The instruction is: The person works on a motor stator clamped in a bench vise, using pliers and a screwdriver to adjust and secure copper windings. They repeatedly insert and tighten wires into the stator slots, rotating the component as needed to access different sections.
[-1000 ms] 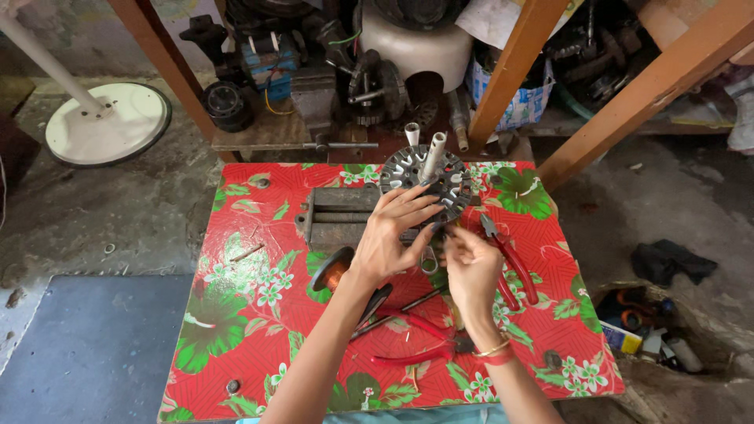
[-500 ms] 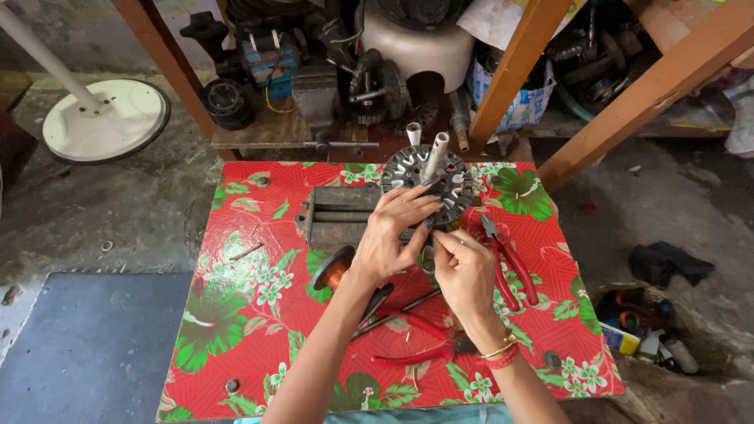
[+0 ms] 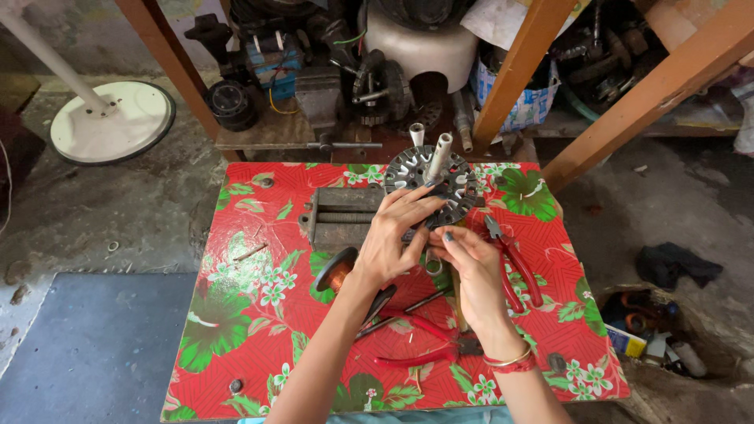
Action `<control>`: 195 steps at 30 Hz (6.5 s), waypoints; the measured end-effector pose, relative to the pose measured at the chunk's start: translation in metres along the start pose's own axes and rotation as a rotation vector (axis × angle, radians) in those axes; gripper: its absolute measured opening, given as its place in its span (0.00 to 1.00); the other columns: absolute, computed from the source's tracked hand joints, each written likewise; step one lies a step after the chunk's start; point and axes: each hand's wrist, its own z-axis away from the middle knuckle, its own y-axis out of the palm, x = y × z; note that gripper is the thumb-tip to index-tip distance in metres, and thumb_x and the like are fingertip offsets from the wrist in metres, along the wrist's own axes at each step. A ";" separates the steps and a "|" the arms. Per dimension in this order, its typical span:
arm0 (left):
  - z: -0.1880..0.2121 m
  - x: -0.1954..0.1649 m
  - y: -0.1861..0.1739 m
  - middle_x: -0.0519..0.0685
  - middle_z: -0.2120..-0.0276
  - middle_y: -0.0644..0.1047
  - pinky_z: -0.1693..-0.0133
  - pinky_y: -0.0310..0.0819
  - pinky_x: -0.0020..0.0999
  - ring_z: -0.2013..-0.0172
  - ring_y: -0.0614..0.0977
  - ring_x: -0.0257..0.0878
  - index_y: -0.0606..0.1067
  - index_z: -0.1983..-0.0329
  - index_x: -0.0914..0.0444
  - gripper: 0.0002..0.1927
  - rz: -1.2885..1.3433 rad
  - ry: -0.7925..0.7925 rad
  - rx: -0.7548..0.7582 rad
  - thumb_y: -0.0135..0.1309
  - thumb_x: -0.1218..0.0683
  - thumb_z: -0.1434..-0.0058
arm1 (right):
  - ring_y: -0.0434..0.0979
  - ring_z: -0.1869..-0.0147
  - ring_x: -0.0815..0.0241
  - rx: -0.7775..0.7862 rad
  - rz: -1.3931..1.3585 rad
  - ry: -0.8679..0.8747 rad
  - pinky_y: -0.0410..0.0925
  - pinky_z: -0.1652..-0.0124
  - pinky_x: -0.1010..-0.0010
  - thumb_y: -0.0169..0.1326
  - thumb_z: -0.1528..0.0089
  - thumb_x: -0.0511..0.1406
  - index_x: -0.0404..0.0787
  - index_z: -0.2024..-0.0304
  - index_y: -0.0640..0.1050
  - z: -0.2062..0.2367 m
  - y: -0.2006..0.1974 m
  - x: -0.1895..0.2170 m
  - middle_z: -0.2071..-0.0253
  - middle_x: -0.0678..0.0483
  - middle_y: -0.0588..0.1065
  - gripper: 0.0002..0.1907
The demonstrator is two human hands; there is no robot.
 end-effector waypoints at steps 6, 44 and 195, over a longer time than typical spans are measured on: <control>-0.002 0.000 -0.003 0.57 0.43 0.79 0.30 0.56 0.51 0.33 0.73 0.52 0.77 0.43 0.66 0.24 -0.002 -0.008 0.044 0.51 0.63 0.45 | 0.80 0.57 0.62 0.097 -0.091 0.016 0.76 0.52 0.65 0.48 0.32 0.33 0.31 0.49 0.75 0.006 0.004 0.014 0.62 0.51 0.78 0.13; 0.000 0.000 -0.002 0.54 0.41 0.78 0.30 0.56 0.52 0.33 0.73 0.50 0.78 0.43 0.62 0.21 -0.051 -0.029 0.078 0.51 0.59 0.40 | 0.76 0.65 0.64 0.056 0.168 -0.135 0.76 0.63 0.69 0.55 0.32 0.28 0.27 0.53 0.79 -0.056 -0.046 0.032 0.64 0.49 0.77 0.08; 0.003 -0.006 0.001 0.49 0.46 0.81 0.35 0.67 0.45 0.39 0.79 0.45 0.81 0.49 0.59 0.16 -0.166 -0.020 -0.024 0.64 0.52 0.40 | 0.80 0.64 0.49 0.807 -0.405 0.050 0.77 0.55 0.53 0.65 0.49 0.49 0.15 0.32 0.61 -0.057 -0.091 0.032 0.58 0.36 0.77 0.56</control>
